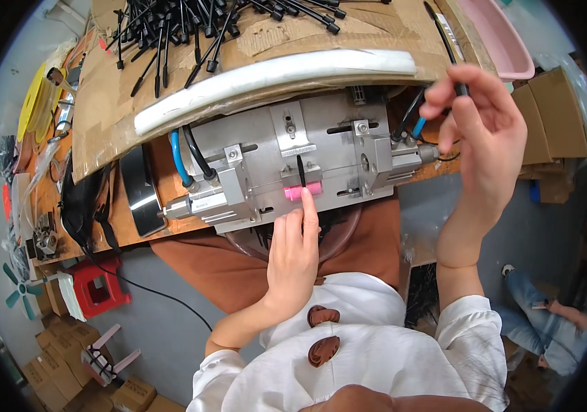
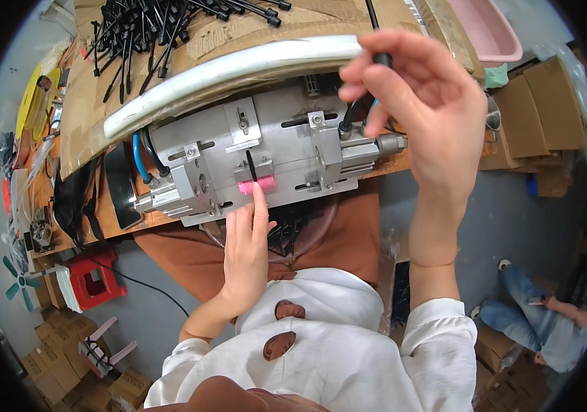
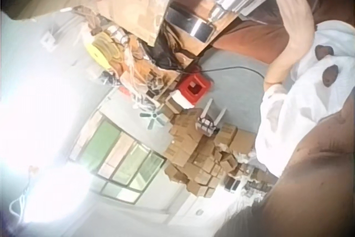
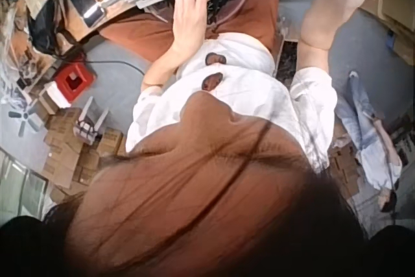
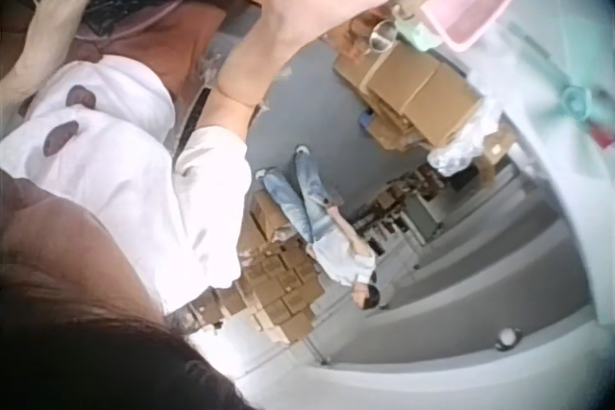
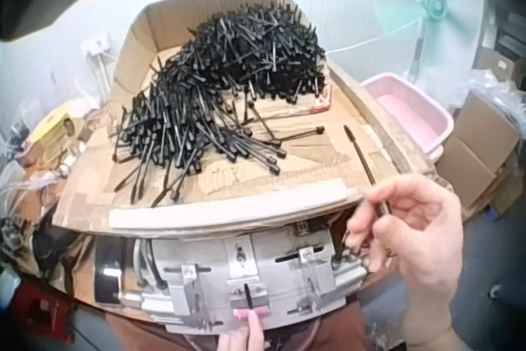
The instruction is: The person gathers black cable ties from a cardboard box and places them one at a time into a pneumatic machine to be tightened and cut around a pink object. They repeat this process, occasionally rearranging the ties in the box to reach more.
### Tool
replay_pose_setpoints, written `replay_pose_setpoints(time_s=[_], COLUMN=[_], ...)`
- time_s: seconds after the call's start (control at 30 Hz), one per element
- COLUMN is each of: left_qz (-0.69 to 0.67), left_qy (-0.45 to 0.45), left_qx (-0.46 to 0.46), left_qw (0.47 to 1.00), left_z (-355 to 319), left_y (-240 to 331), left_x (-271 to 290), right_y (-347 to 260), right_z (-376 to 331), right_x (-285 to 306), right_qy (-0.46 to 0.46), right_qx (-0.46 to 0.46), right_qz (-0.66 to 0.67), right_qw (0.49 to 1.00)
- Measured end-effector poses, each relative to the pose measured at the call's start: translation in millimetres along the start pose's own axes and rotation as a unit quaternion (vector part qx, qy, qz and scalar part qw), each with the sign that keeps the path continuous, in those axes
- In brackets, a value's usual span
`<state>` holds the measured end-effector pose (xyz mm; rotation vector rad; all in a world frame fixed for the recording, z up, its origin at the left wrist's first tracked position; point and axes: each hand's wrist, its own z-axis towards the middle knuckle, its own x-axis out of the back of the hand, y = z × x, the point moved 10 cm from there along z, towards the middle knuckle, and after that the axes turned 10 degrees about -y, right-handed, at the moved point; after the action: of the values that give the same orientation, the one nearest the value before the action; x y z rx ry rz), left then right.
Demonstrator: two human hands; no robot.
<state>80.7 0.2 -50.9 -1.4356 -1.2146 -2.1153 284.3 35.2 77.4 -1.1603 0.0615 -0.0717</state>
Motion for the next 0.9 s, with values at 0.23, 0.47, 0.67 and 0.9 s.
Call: replay_pose_setpoints(time_s=[0.23,0.47,0.67,0.9], left_qz=[0.047,0.118,0.124,0.016], left_qy=[-0.025,0.132,0.071,-0.045], left_qx=[-0.007,-0.082,-0.122,-0.113], left_qw=[0.999,0.981,0.982,0.992], left_z=[4,72,154,158], left_y=[4,-3,-40,-41], left_x=[3,118,139,142], right_y=[10,65,91,87], right_z=[-56,-110,-109,-104], right_x=[-38,-116,-129,-129], right_qy=[0.000,-0.123,-0.146,-0.132], right_qx=[0.056,0.060,0.024,0.038], right_qz=[-0.297,-0.397,-0.408,-0.396], right_qw=[0.953,0.907,0.901,0.908])
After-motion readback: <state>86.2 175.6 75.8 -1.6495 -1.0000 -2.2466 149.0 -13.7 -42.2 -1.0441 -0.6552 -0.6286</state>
